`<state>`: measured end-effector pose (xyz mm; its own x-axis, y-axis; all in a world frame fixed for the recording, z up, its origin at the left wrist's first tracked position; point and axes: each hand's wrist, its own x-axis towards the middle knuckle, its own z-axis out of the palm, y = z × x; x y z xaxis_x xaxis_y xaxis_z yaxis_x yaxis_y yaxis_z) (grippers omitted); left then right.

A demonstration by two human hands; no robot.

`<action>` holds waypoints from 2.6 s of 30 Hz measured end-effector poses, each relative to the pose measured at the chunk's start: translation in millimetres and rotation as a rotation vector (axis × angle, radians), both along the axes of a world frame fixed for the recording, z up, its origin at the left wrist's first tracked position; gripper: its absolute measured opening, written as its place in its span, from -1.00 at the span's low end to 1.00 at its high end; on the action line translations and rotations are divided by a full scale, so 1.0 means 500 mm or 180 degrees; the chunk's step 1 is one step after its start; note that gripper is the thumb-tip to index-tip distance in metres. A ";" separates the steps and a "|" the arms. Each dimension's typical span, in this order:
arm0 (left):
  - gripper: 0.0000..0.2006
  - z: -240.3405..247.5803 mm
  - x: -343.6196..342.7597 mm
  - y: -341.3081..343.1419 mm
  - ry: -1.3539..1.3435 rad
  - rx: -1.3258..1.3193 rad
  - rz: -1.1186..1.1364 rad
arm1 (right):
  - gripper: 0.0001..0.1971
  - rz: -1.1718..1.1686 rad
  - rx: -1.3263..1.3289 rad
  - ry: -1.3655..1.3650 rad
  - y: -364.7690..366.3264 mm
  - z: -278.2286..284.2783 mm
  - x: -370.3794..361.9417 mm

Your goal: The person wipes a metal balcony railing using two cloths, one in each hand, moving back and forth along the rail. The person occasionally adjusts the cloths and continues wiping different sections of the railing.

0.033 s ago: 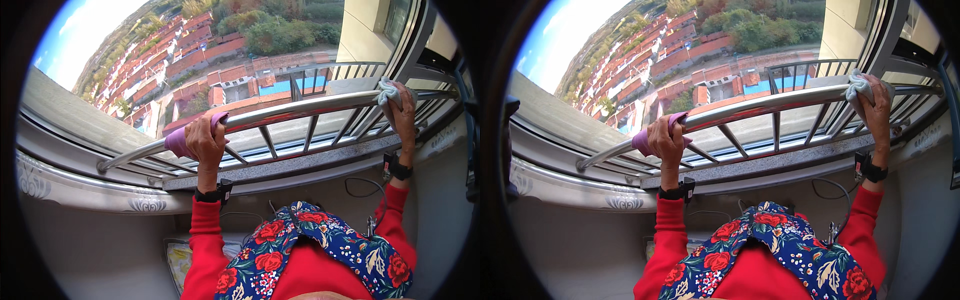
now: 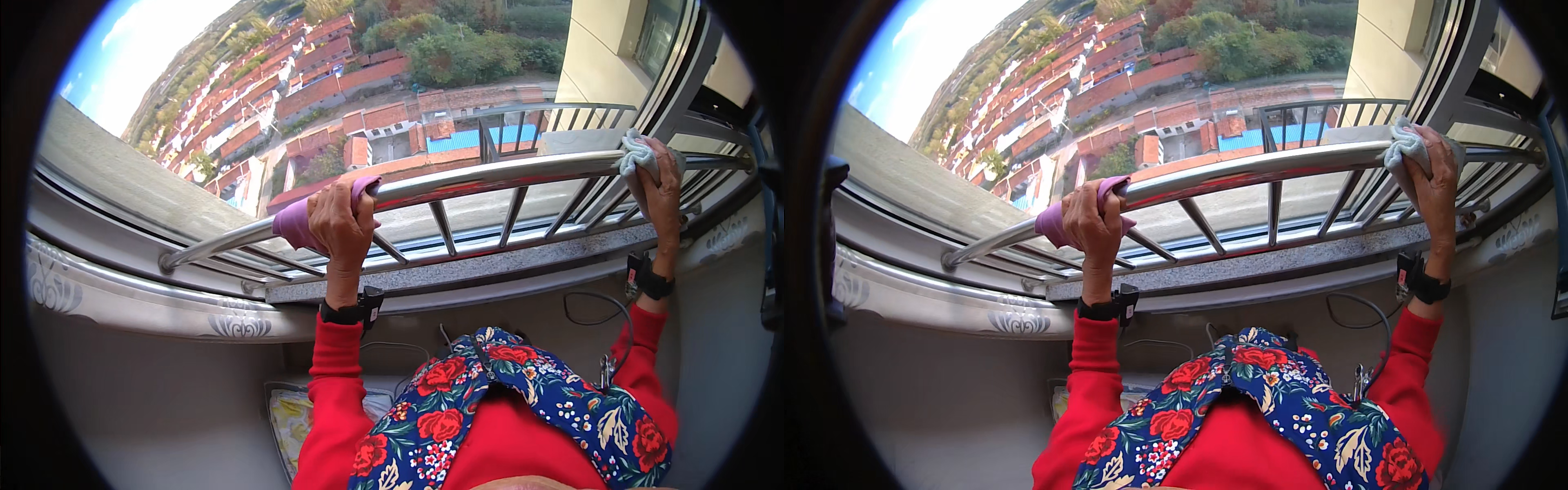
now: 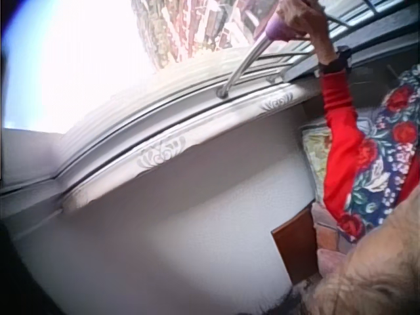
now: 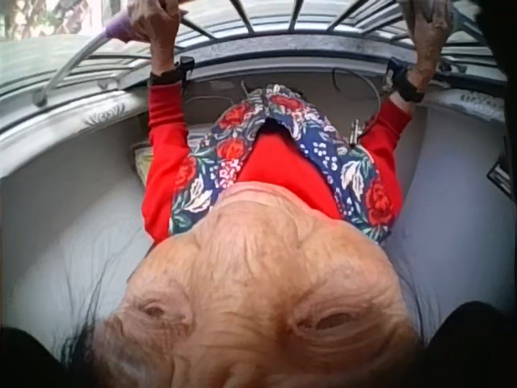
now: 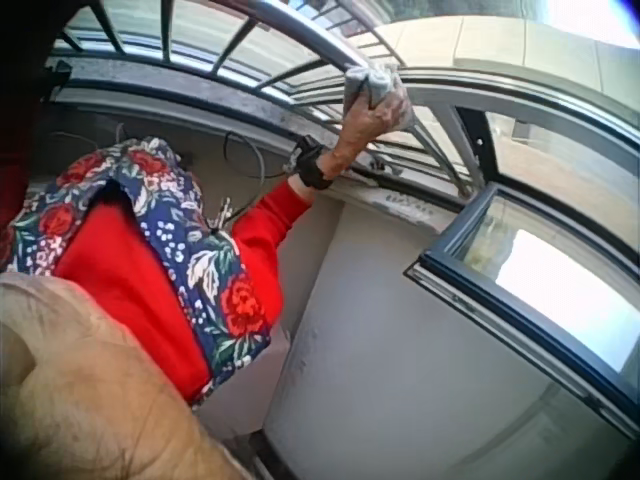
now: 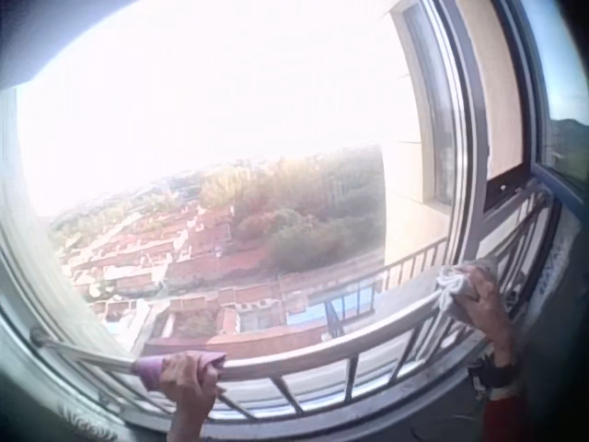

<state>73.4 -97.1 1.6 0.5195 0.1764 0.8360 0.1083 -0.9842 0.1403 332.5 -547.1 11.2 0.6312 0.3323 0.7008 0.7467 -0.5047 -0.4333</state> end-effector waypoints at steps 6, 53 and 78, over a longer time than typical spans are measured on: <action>-0.87 0.005 0.022 -0.031 -0.0304 -0.0077 -0.0013 | -0.52 0.0609 -0.0848 -0.0662 0.203 0.019 -0.120; -0.70 -0.077 -0.470 0.692 -0.0737 -0.0038 0.1636 | -0.41 0.1157 -0.1089 -0.0791 0.457 0.045 -0.258; -0.70 -0.078 -0.489 0.740 -0.0551 -0.0091 0.2000 | -0.38 0.1127 -0.0959 -0.0845 0.466 0.043 -0.268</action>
<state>-170.9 272.7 -37.4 0.1685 0.4260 0.8889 0.6355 -0.7363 0.2324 198.3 -314.2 32.9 0.2581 0.7039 0.6618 0.9580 -0.2750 -0.0812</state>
